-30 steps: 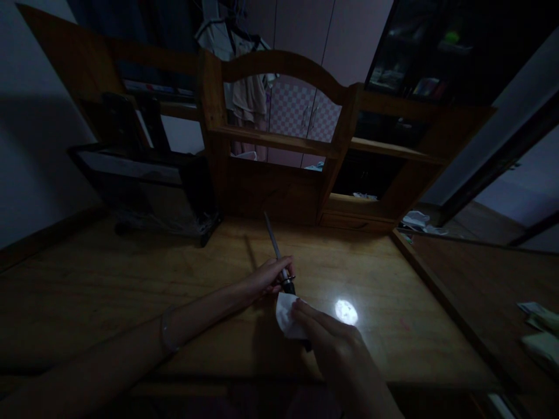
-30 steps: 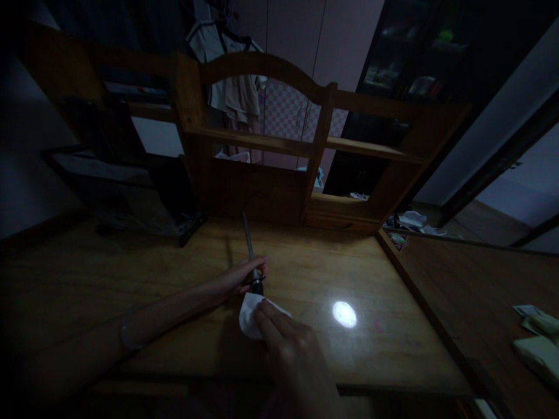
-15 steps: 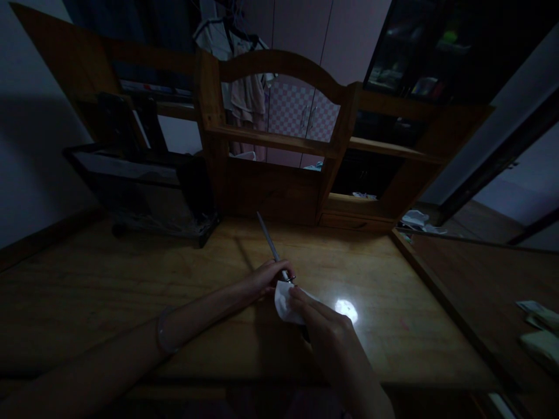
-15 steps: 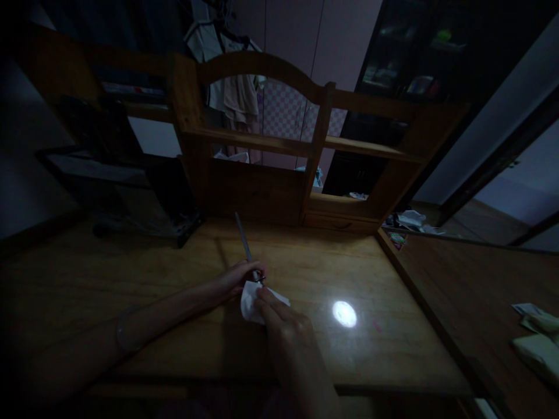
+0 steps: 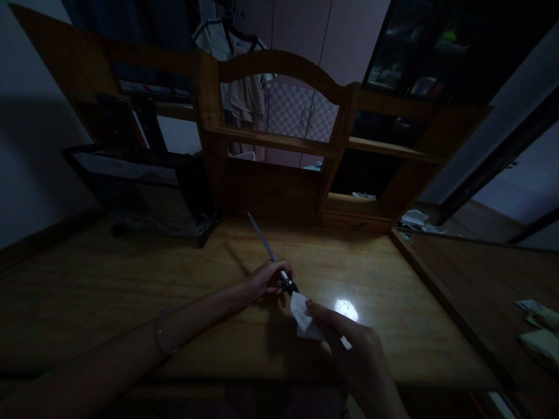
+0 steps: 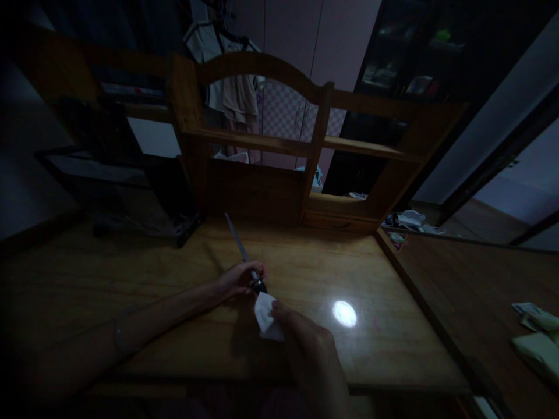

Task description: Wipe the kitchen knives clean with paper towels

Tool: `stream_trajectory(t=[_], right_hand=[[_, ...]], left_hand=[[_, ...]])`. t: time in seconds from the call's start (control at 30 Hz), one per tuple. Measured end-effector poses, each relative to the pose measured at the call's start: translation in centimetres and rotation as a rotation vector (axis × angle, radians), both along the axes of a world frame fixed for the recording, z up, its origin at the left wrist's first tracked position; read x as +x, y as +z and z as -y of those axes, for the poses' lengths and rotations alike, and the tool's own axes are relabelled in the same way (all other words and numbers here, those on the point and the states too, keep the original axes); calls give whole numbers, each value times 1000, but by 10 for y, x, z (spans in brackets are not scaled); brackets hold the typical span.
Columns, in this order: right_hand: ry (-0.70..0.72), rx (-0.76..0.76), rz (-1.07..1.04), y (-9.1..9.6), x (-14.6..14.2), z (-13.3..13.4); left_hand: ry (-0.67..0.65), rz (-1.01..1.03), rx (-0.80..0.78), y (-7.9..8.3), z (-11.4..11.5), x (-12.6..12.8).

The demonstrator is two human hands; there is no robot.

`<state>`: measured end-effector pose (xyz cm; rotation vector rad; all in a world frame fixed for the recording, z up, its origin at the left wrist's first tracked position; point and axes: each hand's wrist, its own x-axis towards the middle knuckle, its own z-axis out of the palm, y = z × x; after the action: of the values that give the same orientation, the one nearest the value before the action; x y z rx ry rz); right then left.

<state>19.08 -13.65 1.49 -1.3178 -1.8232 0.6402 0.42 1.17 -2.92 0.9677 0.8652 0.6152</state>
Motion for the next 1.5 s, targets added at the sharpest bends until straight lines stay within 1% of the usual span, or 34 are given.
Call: stream_trajectory(t=[0.17, 0.23, 0.37, 0.5, 0.6, 0.7, 0.8, 0.9, 1.03, 1.17, 1.3, 1.5], right_hand=[[-131, -96, -83, 3, -3, -1], [-144, -136, -131, 4, -3, -1], [-157, -155, -197, 8, -8, 0], [-92, -222, -204, 12, -20, 3], [-67, -287, -254, 13, -31, 6], [-38, -360, -324, 14, -38, 9], [-4, -403, -340, 14, -43, 12], [-37, -354, -308, 14, -45, 14], [-74, -263, -208, 9, -43, 13], [-92, -199, -179, 5, -39, 12], [-103, -194, -159, 5, -39, 13], [-117, -180, -150, 4, -39, 14]], left_hand=[[-62, 58, -19, 1, 0, -1], [-72, 69, -18, 2, 0, -1], [-75, 78, -7, 3, 1, -1], [-77, 82, 10, 5, 2, 0], [-63, 77, 30, 6, 2, 1], [-41, 67, 58, 4, 2, 2], [-35, 55, 78, 1, 3, 3], [-30, 56, 89, -1, 4, 3], [-13, 75, 97, -1, 4, 4], [-37, 76, 94, -3, 2, 4], [-101, 82, 95, -3, 2, 3], [-152, 76, 136, 5, 7, 0]])
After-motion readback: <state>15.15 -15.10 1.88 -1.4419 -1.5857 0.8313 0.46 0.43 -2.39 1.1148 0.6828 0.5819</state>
